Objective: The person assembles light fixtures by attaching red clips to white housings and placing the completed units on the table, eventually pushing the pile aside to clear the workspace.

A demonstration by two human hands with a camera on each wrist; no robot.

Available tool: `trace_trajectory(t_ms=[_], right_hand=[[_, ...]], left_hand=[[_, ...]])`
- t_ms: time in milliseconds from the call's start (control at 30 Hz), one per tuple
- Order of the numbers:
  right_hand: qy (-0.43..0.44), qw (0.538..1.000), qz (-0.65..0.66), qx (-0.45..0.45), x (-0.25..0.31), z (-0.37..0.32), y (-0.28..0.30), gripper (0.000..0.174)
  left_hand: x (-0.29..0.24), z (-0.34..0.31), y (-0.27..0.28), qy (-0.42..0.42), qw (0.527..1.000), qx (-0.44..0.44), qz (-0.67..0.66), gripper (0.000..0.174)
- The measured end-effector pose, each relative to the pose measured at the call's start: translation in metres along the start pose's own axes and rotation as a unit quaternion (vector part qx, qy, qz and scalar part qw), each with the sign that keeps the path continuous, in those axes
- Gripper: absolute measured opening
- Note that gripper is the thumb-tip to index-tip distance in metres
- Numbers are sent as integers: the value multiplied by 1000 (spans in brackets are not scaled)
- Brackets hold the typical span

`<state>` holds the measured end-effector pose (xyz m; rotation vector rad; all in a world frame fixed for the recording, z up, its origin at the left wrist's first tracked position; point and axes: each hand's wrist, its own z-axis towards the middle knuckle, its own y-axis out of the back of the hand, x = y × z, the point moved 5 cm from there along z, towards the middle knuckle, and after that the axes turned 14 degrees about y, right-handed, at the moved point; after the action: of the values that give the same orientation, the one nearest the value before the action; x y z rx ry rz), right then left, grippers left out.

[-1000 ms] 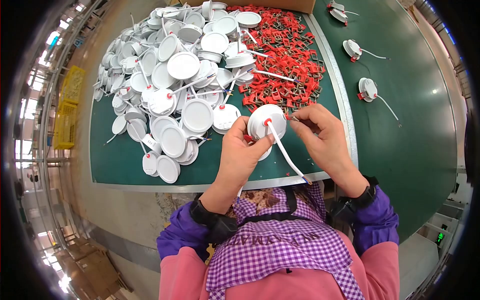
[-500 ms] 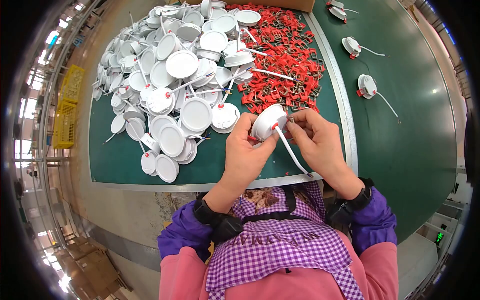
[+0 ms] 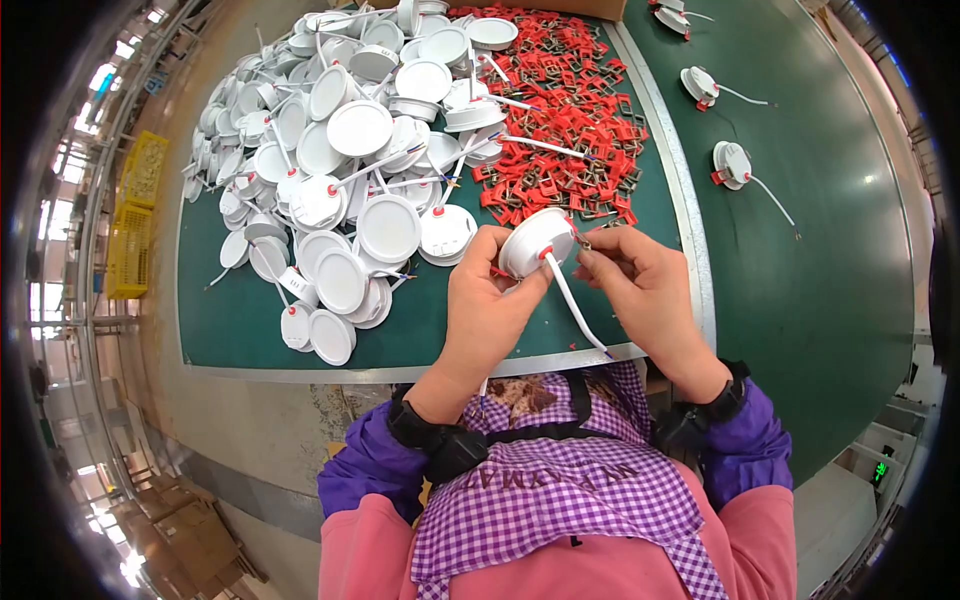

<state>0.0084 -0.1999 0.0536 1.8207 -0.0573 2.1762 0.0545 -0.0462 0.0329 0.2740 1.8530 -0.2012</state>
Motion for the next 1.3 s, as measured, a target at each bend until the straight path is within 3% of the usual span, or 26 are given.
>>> trace_trajectory(t_ms=[133,400,500,567,667,767,867,933,1000,1100,1167,1300], right_hand=[[75,995,-67,-13,3,-2,-2,9],[140,982,-123,-15,9,-4,-7,9],[149,978,-144,-8,12,-3,-8,8],[147,977,-155,-3,13,-3,-8,7],[159,972,-170,-3,14,-2,-7,7],[145,982,-122,10,12,1,-2,9],[131,988,-84,15,13,5,3,9],[-34,998,-17,40,8,7,7,8],[-64,997,-9,48,7,6,6,8],[12,1000,-22,18,12,7,5,9],[137,984,-107,31,23,7,5,9],[193,966,-167,42,27,6,8,10]], left_hand=[[-1,-2,-4,7,999,19,-26,18],[2,-3,-6,8,998,37,-41,19],[1,-2,-7,-19,999,24,-19,23],[-7,-4,-4,-98,988,-15,118,25],[-5,-3,-3,-61,993,8,96,25],[-8,-6,-5,-13,999,50,-10,26],[-7,-6,-4,14,997,73,11,26],[-9,-5,-6,14,997,69,17,26],[-11,-5,-9,13,997,66,23,26],[-21,-4,-9,-42,997,39,55,26],[-15,1,-9,10,996,87,5,27],[-11,1,-7,52,992,119,12,32]])
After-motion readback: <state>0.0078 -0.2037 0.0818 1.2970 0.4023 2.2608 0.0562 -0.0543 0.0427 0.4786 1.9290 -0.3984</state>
